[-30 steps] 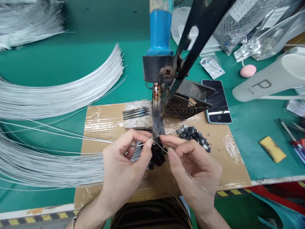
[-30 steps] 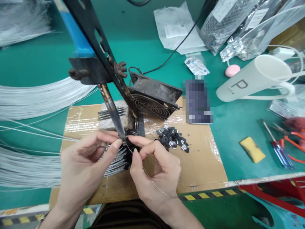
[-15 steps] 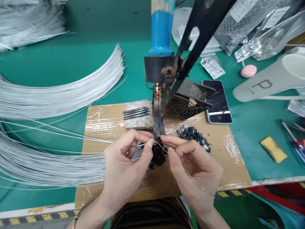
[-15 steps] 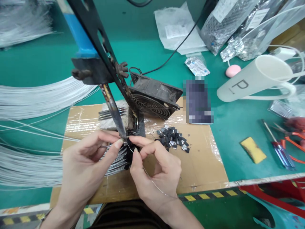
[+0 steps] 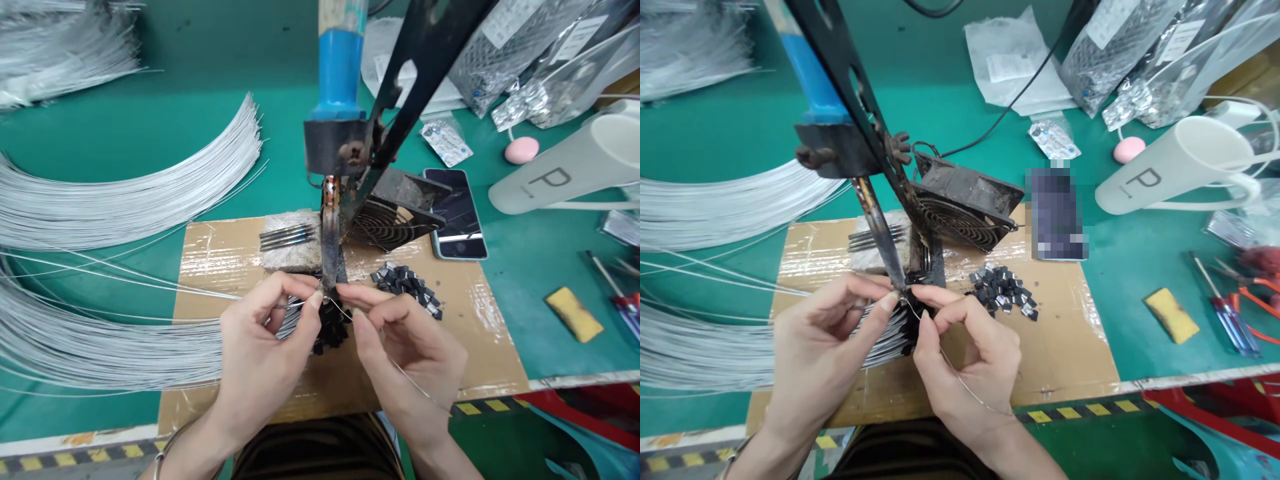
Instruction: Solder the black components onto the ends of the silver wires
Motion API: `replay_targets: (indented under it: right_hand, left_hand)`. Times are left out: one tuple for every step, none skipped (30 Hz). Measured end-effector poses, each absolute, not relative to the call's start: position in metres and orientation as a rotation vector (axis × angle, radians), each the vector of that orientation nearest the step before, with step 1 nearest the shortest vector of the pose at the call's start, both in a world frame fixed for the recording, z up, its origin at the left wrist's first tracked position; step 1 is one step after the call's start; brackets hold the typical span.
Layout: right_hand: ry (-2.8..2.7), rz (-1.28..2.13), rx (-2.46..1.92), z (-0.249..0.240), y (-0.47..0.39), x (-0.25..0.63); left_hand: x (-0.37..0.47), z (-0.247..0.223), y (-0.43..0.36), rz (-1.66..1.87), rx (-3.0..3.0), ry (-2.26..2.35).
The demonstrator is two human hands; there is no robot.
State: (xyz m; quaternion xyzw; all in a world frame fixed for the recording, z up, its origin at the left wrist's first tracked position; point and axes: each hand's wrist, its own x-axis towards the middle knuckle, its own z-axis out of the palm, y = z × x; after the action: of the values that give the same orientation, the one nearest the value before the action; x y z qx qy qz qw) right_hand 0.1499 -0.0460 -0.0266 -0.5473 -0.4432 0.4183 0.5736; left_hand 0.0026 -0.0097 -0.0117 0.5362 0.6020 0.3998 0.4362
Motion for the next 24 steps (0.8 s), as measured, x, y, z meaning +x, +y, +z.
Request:
replay_targets:
  right_hand:
    - [-1.03,0.986,-1.283,-0.0263,-0.046,0.1498]
    - [-1.021,0.99,-1.288,-0.026,-0.046,0.1496]
    - [-1.016,0.992,-1.293,-0.0259,-0.0459,0.1495]
    - [-1.016,0.988,-1.297,-0.0259,-0.0458,0.1494]
    - [-1.023,0.985,-1.298,-0.0261,-0.0456,0.1494]
    - [-1.035,0.98,-1.293,-0.0266,-0.0455,0.1495]
    - [-1.045,0.973,-1.286,-0.0271,-0.0454,0.1497]
    - [-1.052,0.967,-1.28,-0.0276,-0.0453,0.1499]
    - [-1.053,0.964,-1.276,-0.0281,-0.0453,0.1502]
    - [-1.05,0.963,-1.272,-0.0285,-0.0453,0.1504]
    - [-1.048,0.965,-1.269,-0.0287,-0.0454,0.1506]
    - [-1.043,0.969,-1.27,-0.0289,-0.0456,0.1508]
    - [-1.042,0.976,-1.27,-0.029,-0.0457,0.1509]
    - [-1.041,0.981,-1.271,-0.029,-0.0457,0.1508]
    - [-1.042,0.982,-1.27,-0.029,-0.0458,0.1507]
    - [-1.042,0.983,-1.271,-0.029,-0.0457,0.1505]
    - [-1.04,0.982,-1.271,-0.029,-0.0457,0.1502]
    - [-1.038,0.981,-1.269,-0.0291,-0.0456,0.1499]
    - [-1.038,0.979,-1.267,-0.0291,-0.0455,0.1497]
    - [-1.037,0.976,-1.265,-0.0291,-0.0454,0.1496]
    - [-1.038,0.977,-1.265,-0.0291,-0.0454,0.1496]
    - [-1.04,0.976,-1.267,-0.0292,-0.0454,0.1497]
    - [-1.041,0.977,-1.269,-0.0292,-0.0455,0.1499]
    - [-1.037,0.977,-1.272,-0.0292,-0.0456,0.1502]
  left_hand:
    - [0.0026,-0.0116,-0.0098,0.996,1.334,1.499]
    - [0.0025,-0.0116,-0.0098,0.994,1.335,1.501]
    - [0.0023,-0.0116,-0.0097,0.994,1.341,1.503]
    - [0.0022,-0.0116,-0.0096,0.995,1.347,1.505]
    - [0.002,-0.0116,-0.0095,0.992,1.353,1.508]
    - [0.0019,-0.0116,-0.0094,0.994,1.357,1.509]
    - [0.0019,-0.0116,-0.0092,0.993,1.362,1.506]
    - [0.002,-0.0117,-0.0091,0.991,1.365,1.506]
    - [0.002,-0.0117,-0.009,0.988,1.369,1.505]
    - [0.0021,-0.0116,-0.009,0.986,1.373,1.506]
    - [0.0022,-0.0116,-0.009,0.983,1.376,1.508]
    - [0.0022,-0.0116,-0.0091,0.98,1.375,1.51]
    - [0.0022,-0.0115,-0.0093,0.979,1.371,1.511]
    - [0.002,-0.0115,-0.0095,0.979,1.365,1.509]
    - [0.0019,-0.0115,-0.0097,0.979,1.359,1.505]
    - [0.0017,-0.0115,-0.01,0.98,1.351,1.501]
    - [0.0016,-0.0116,-0.0101,0.985,1.345,1.497]
    - [0.0016,-0.0116,-0.0102,0.992,1.341,1.494]
    - [0.0017,-0.0117,-0.0102,0.996,1.339,1.494]
    - [0.002,-0.0118,-0.0101,0.995,1.339,1.496]
    - [0.0023,-0.0119,-0.0098,0.994,1.339,1.498]
    - [0.0027,-0.0119,-0.0096,0.991,1.34,1.498]
    - [0.003,-0.012,-0.0093,0.987,1.342,1.497]
    - [0.0033,-0.0121,-0.0091,0.984,1.344,1.496]
